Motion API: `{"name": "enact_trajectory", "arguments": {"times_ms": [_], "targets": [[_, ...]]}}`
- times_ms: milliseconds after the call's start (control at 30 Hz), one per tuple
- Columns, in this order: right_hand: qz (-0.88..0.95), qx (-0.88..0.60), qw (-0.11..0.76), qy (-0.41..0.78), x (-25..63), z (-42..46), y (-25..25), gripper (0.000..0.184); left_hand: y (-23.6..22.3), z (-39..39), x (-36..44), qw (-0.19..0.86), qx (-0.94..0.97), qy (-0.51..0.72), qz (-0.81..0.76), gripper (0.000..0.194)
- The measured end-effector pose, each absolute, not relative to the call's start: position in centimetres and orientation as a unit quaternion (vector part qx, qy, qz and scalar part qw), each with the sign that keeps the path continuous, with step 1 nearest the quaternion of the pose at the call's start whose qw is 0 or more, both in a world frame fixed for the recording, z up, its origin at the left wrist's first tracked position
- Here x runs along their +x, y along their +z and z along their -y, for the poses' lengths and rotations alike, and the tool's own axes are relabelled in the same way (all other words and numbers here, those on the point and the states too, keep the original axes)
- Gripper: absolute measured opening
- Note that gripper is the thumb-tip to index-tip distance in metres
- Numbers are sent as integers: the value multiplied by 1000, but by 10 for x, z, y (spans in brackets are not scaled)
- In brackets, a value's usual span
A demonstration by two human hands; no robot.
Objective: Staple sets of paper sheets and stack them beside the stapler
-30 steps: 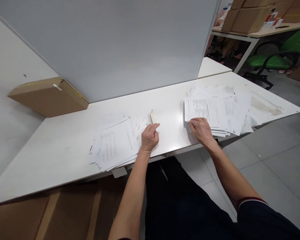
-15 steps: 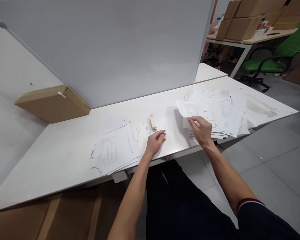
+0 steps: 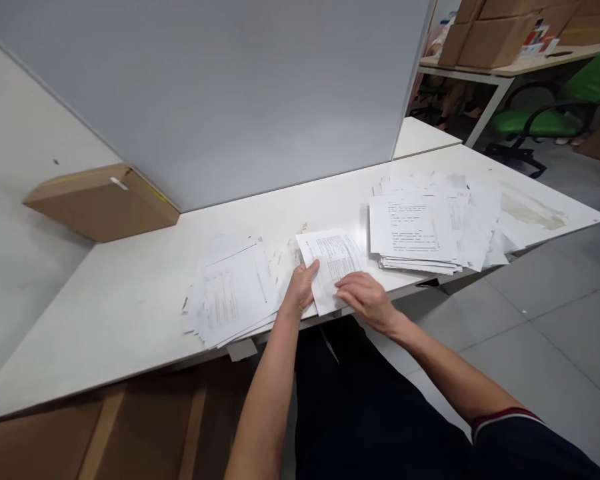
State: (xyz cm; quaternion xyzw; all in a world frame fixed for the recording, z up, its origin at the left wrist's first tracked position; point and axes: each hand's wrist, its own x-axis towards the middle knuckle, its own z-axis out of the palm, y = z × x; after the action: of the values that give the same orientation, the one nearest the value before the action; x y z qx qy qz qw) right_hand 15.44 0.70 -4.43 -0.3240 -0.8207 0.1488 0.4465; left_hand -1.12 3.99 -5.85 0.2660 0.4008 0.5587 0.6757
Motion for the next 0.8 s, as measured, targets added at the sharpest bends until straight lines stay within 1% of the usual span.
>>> {"name": "enact_trajectory", "arguments": {"times_ms": [133,233,300,400,433,500,567,667,800], "targets": [[722,-478,476,154,189,-23,-32,22,-59,-42,-14,675,260,553,-414,29],[715,-528,451,85,212,-35,-34,23,-56,-42,-14,679,251,548,-418,29],[740,-537,403,23,221,-43,-39,28,-55,-42,-14,682,244,549,-418,28],[789,-539,293,-37,226,-54,-45,46,-55,-42,-13,679,238,557,-416,28],[800,-538,260,-47,226,-56,-46,48,-56,-42,-14,678,239,559,-413,28],[805,-544,230,-60,223,-60,-47,37,-57,-42,-14,677,244,560,-410,29],[798,-552,235,-57,220,-61,-47,26,-58,-42,-15,678,251,558,-406,30],[789,-560,249,-48,219,-60,-45,24,-59,-41,-15,678,260,556,-403,31],[780,-576,232,-75,219,-59,-44,23,-58,-41,-15,678,256,559,-402,30]]}}
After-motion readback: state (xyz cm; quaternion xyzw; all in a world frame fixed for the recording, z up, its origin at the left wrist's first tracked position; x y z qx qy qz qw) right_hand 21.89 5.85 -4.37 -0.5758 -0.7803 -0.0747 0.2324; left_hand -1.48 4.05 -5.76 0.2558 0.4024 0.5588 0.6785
